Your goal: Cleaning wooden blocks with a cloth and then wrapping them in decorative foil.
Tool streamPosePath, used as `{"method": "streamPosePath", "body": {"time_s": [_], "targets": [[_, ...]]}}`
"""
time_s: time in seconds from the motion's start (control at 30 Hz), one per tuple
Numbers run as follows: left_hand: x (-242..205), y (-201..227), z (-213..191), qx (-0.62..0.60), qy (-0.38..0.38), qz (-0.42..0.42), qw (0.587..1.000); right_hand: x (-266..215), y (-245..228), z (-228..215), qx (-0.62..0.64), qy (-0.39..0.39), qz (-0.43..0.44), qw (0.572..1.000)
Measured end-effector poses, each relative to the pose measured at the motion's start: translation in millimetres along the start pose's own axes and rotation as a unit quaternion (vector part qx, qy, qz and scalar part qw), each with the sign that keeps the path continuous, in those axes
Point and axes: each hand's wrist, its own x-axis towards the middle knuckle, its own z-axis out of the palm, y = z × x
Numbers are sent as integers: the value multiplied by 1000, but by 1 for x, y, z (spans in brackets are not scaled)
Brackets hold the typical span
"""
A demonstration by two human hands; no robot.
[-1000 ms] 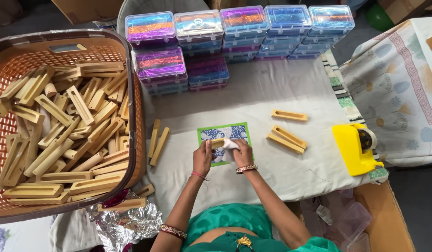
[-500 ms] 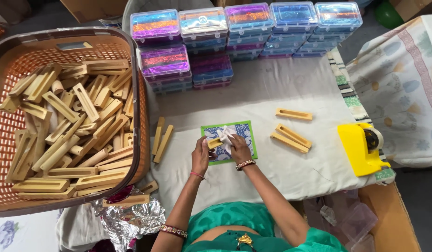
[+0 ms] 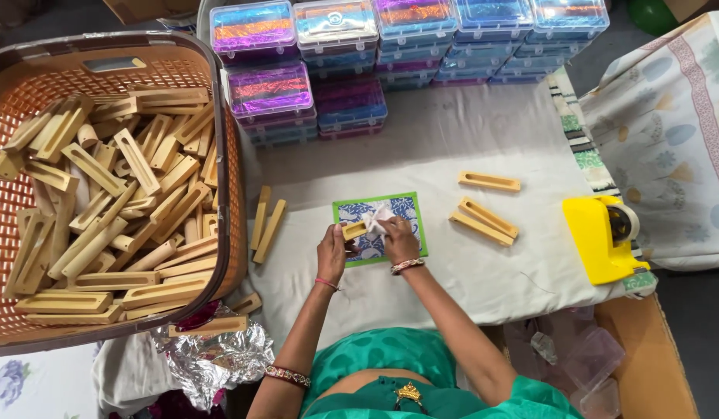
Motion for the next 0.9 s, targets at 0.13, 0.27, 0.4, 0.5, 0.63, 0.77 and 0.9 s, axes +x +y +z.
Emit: {"method": "streamPosePath", "body": {"time_s": [0.13, 0.27, 0.4, 0.5, 0.63, 0.77, 0.9], "targets": [[-7, 23, 4, 7, -10, 25, 1000, 7, 23, 3, 30, -18, 18, 999], [1, 6, 1, -113, 5, -25, 993, 3, 34, 7, 280, 52, 245, 927], [5, 7, 6, -180, 28, -92, 979, -22, -18, -12, 281, 109, -1, 953], [41, -81, 6, -170, 81, 12, 982, -34, -69, -28, 204, 92, -199, 954], [23, -43, -5, -127, 128, -125, 975, -21, -58, -5, 110, 44, -153, 981], [10, -20, -10, -131, 88, -168, 973, 4, -13, 9, 28, -51, -16, 998], [14, -20, -1, -129, 68, -107, 984, 17, 36, 33, 15, -9, -5, 1000]]}}
